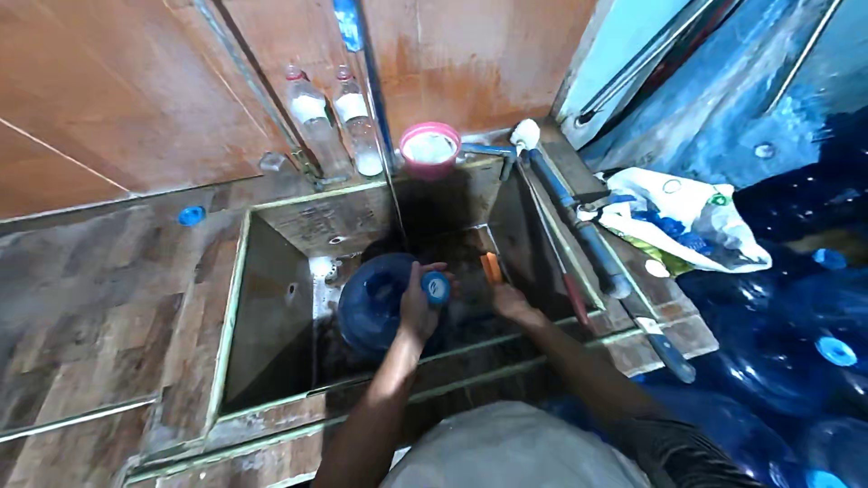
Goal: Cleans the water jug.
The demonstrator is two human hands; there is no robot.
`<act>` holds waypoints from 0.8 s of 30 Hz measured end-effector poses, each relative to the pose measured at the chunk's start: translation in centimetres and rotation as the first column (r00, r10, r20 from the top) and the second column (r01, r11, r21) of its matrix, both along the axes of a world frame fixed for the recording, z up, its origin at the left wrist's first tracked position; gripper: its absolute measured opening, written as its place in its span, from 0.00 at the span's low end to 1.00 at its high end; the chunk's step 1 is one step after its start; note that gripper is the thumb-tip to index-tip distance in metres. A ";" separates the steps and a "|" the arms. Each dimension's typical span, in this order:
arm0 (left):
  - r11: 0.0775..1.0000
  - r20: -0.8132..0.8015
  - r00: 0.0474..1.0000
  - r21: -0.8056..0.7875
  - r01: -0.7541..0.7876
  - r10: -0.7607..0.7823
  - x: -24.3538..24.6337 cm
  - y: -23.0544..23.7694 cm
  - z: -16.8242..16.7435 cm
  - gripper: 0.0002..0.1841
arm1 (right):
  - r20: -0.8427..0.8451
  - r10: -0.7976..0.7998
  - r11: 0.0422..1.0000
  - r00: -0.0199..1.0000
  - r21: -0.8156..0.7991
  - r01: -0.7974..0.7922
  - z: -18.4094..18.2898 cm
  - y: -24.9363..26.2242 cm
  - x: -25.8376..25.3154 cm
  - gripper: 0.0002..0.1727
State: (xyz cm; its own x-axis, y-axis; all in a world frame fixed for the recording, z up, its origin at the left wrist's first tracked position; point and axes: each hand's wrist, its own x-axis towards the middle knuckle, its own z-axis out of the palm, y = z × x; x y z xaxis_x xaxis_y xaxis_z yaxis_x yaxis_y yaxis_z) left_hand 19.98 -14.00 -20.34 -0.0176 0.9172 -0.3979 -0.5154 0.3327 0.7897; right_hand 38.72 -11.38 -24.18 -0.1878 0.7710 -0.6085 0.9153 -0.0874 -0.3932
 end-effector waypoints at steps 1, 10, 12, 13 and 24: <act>0.997 0.074 0.997 -0.073 -0.017 0.022 0.2 0.1 -0.4 0.35 | -0.128 -0.006 0.989 0.992 0.146 0.025 1.5 -0.4 -0.4 0.23; 0.990 0.242 0.962 -0.102 -0.102 0.125 3.9 -1.8 0.0 0.31 | -0.397 0.068 0.832 0.915 0.529 0.168 5.9 -6.5 -4.4 0.18; 0.987 0.262 0.955 -0.112 -0.116 0.142 4.2 -2.6 0.5 0.30 | -0.405 0.064 0.833 0.912 0.525 0.175 6.7 -7.1 -4.2 0.18; 0.986 0.264 0.954 -0.115 -0.117 0.144 4.3 -2.9 0.8 0.30 | -0.414 0.060 0.842 0.908 0.510 0.177 7.0 -7.3 -4.1 0.17; 0.979 0.112 0.987 -0.178 -0.098 0.119 5.2 -5.4 3.3 0.25 | -0.317 0.063 0.923 0.946 0.379 0.066 10.6 -8.8 -3.5 0.19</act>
State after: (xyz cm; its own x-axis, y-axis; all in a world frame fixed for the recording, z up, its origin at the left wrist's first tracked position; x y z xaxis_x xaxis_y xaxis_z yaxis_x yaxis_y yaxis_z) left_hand 25.21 -19.40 -17.00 -0.0554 0.8305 -0.5543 -0.6443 0.3943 0.6552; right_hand 35.19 -20.13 -13.63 -0.3195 0.9308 -0.1776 0.7362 0.1258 -0.6650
